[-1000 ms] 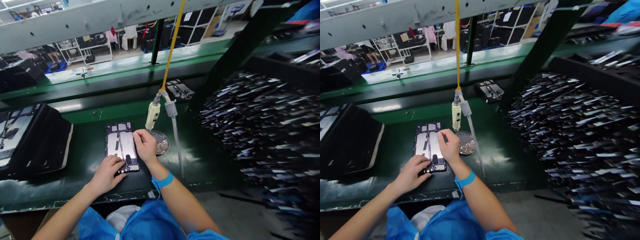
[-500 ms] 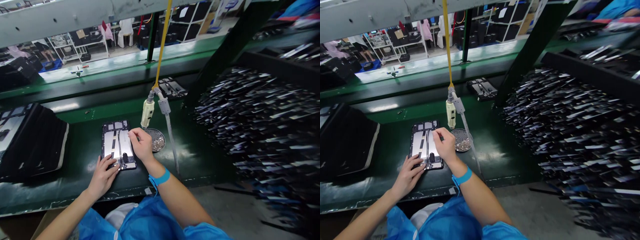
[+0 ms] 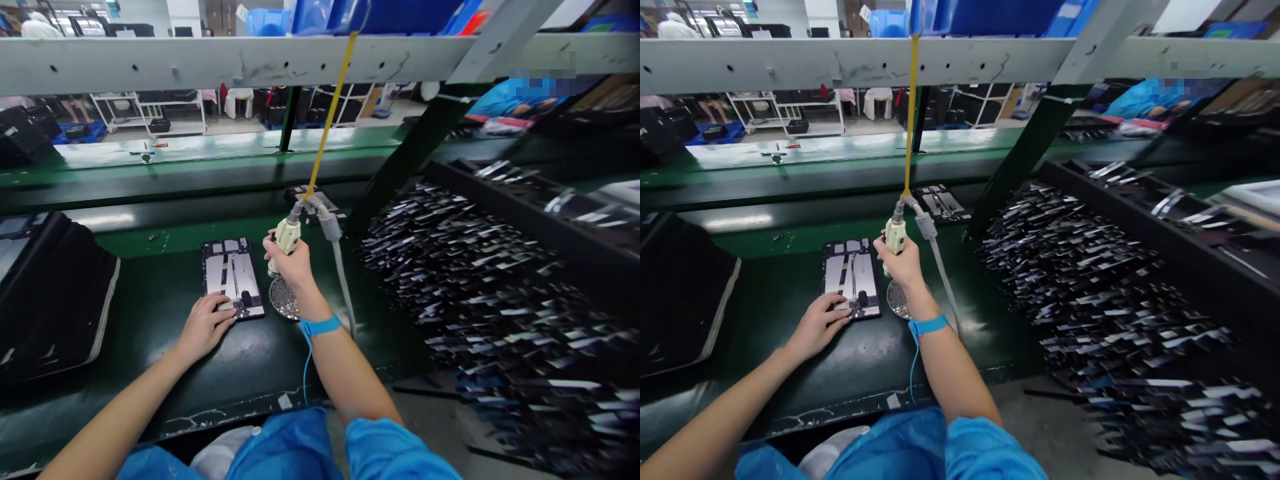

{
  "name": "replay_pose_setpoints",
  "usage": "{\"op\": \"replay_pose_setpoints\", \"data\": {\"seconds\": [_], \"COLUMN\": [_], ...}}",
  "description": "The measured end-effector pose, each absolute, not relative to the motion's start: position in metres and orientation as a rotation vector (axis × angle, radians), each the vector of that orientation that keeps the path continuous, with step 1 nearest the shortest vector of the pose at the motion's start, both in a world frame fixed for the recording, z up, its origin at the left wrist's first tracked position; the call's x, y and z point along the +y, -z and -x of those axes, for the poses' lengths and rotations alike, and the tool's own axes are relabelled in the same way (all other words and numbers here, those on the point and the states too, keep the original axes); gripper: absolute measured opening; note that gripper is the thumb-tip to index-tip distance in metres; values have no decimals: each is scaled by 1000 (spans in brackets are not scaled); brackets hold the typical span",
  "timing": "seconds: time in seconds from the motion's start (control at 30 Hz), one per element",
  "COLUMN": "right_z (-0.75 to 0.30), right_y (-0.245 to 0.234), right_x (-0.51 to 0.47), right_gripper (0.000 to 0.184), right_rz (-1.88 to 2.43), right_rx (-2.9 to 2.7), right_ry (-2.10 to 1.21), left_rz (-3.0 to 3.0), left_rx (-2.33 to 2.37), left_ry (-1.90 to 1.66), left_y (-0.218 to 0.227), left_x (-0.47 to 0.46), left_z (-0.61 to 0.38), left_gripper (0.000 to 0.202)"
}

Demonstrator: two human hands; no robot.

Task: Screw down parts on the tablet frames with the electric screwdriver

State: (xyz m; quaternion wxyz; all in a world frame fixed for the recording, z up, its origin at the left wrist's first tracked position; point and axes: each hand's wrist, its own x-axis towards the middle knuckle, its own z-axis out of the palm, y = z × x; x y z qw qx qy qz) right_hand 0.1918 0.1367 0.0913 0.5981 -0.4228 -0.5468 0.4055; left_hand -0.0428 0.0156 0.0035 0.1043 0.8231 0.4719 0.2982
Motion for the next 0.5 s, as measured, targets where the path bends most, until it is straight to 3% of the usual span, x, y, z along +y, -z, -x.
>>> {"op": "replay_pose_setpoints", "data": {"seconds": [0.5], "right_z": [-200], "right_y": [-57], "right_x": [117], "right_gripper": [25], "right_rz": [970], "right_rx": [-1236], "right_ry": [-737], "left_rz": [-2377], "left_rx": [1417], "left_ry": [-903], "left_y": [5], "left_x": [23], "left_z": [40], "left_gripper": [20]}}
